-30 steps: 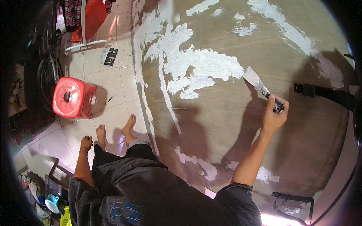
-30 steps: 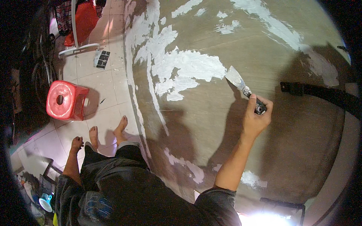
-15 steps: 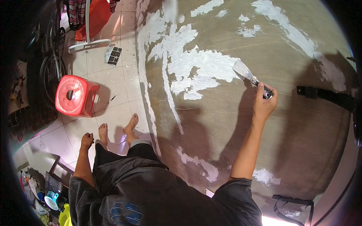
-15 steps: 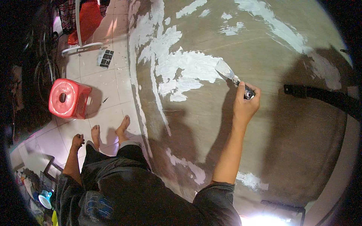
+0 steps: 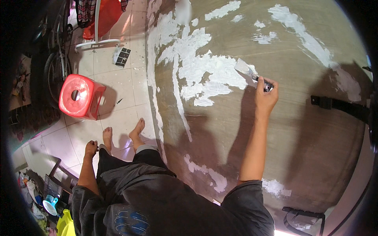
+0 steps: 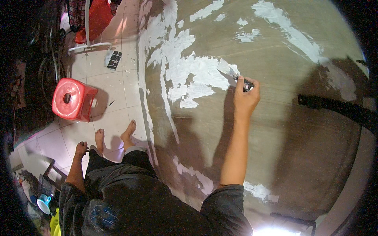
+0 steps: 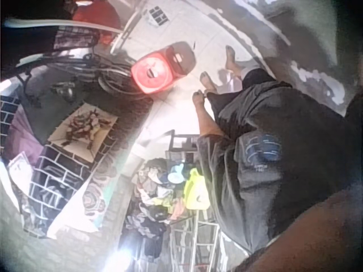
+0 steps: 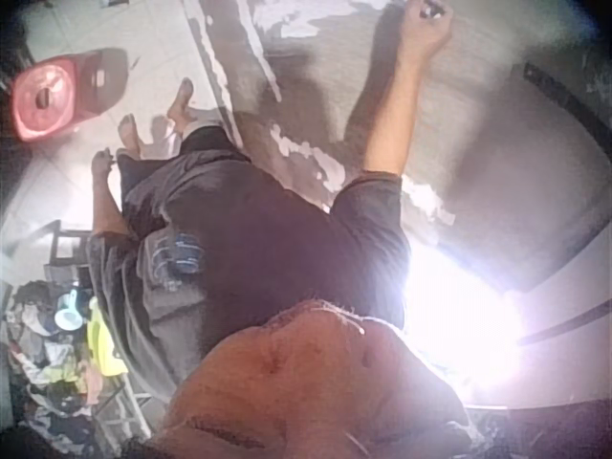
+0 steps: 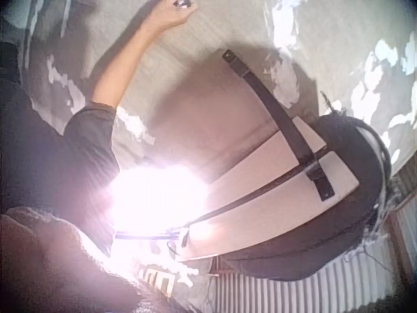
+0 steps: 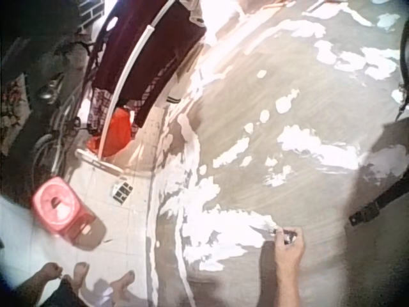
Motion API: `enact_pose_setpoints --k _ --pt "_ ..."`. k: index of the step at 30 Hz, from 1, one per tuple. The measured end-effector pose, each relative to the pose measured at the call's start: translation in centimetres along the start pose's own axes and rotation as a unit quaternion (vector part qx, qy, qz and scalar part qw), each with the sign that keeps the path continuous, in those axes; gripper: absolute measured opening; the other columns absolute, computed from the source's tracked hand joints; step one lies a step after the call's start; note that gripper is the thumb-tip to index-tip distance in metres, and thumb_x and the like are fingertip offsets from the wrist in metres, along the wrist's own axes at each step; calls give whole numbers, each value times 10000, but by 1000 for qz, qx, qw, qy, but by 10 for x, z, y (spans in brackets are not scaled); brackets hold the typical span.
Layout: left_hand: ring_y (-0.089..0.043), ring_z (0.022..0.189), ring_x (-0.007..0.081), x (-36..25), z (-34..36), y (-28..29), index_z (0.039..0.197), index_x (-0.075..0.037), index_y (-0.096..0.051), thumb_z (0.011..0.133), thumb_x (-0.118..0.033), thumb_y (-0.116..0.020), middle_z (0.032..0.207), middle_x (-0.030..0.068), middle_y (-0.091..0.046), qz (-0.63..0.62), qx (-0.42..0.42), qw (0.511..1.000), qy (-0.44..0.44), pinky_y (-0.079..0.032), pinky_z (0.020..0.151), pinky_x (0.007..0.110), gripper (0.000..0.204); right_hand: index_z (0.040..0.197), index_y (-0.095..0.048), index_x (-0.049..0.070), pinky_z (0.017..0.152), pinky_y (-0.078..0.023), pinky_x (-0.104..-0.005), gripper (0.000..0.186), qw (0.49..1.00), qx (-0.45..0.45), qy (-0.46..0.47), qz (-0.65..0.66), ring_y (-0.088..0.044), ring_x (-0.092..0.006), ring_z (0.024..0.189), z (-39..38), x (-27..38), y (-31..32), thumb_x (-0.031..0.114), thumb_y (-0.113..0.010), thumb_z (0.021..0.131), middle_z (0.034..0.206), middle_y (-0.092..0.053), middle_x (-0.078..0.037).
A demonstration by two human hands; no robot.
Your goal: The person scrapes a wall using a putty knife and then applies a white substance from a container to the wall with the tool.
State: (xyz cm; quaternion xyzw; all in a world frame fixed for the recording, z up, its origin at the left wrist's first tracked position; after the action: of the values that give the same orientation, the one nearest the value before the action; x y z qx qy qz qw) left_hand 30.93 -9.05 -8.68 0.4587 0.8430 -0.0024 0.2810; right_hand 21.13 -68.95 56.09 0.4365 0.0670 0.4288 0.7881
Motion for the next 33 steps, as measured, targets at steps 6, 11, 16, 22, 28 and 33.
enact_pose_setpoints --k 6,11,16,22,28,33 --pt "-636 555 205 -22 -6 1 905 34 -588 959 -308 -535 713 125 -655 4 -13 1000 -1 -523 535 335 350 892 -630 8 648 -488 -278 198 998 -28 18 -58 -591 -126 691 -3 13 46 183 -714 851 781 -656 -73" --pt "-631 553 205 -25 1 1 893 45 -588 958 -304 -535 708 127 -647 7 -4 1000 -3 -525 544 336 359 890 -617 7 645 -484 -271 198 997 -39 -12 -69 -586 -114 696 -6 16 66 181 -707 861 778 -651 -59" --pt "-622 554 203 -47 1 2 905 48 -584 961 -307 -528 715 134 -642 -1 3 1000 -29 -523 546 334 364 900 -599 6 643 -487 -267 193 999 -29 18 -31 -588 -112 684 -4 15 38 163 -706 863 775 -653 -64" --pt "-627 557 209 -46 3 8 923 50 -582 963 -310 -521 722 139 -643 -7 -3 1000 -24 -517 533 334 367 893 -598 6 638 -491 -270 192 1000 -5 6 9 -601 -124 674 0 9 6 157 -711 857 759 -660 -85" --pt "-636 552 214 -24 -3 9 911 46 -586 960 -315 -527 722 138 -647 -6 -18 1000 -4 -509 518 331 369 911 -607 7 637 -495 -288 222 1000 8 19 -17 -607 -144 662 1 13 -14 206 -696 867 756 -666 -94" --pt "-640 558 220 -17 -12 6 908 44 -590 962 -317 -524 724 142 -650 -11 -15 1000 18 -522 532 336 371 912 -604 7 631 -491 -296 235 1000 27 13 -5 -608 -162 657 4 7 -31 218 -696 866 741 -656 -102"
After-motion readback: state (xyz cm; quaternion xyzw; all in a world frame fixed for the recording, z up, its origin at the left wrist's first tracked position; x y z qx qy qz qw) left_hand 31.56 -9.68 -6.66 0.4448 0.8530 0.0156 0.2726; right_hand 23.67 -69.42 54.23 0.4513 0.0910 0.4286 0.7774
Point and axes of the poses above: each hand's wrist, its own z-axis towards the middle knuckle, its own y-axis out of the back of the hand, x = y × z, the point moved 4 cm from there along z, towards the middle knuckle
